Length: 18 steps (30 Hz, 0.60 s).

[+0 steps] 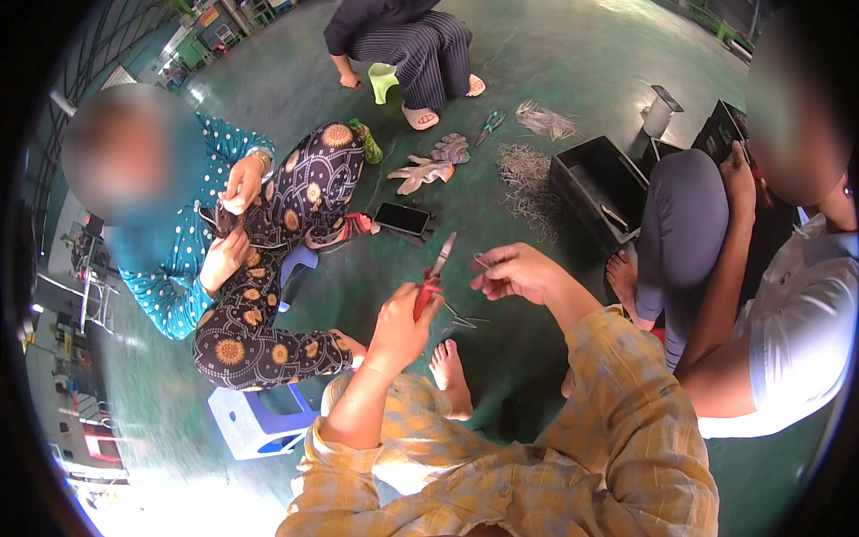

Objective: The person uses pliers to twist multiple thin wires together, handling them one at a time while sitting on the floor.

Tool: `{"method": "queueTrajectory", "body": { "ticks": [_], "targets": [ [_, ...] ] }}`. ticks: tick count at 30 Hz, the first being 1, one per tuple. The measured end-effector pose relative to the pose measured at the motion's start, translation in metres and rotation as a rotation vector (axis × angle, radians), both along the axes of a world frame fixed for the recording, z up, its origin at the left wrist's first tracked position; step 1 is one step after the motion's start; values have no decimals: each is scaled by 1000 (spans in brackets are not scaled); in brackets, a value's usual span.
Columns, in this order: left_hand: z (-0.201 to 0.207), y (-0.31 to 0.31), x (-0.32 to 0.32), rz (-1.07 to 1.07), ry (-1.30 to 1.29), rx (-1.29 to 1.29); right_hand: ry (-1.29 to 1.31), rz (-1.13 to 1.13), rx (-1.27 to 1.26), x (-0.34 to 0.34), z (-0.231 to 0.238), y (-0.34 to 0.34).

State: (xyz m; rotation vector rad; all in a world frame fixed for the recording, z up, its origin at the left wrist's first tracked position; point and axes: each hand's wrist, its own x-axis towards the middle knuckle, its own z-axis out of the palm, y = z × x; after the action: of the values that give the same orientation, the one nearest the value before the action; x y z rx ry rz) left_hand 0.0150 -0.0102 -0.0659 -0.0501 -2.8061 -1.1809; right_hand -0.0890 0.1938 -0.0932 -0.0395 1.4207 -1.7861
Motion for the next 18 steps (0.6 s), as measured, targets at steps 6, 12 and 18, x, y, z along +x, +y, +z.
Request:
{"method": "queueTrajectory", "body": {
  "ticks": [6,12,18],
  "targets": [
    [9,0,3,-2,33,-23,-213,128,384,16,-81,7],
    [11,4,9,-67,29,-22,-73,-644,121,-60,-101,52],
    [22,-5,10,-50,44,-26,7,-520,566,-46,-115,45]
  ]
}}
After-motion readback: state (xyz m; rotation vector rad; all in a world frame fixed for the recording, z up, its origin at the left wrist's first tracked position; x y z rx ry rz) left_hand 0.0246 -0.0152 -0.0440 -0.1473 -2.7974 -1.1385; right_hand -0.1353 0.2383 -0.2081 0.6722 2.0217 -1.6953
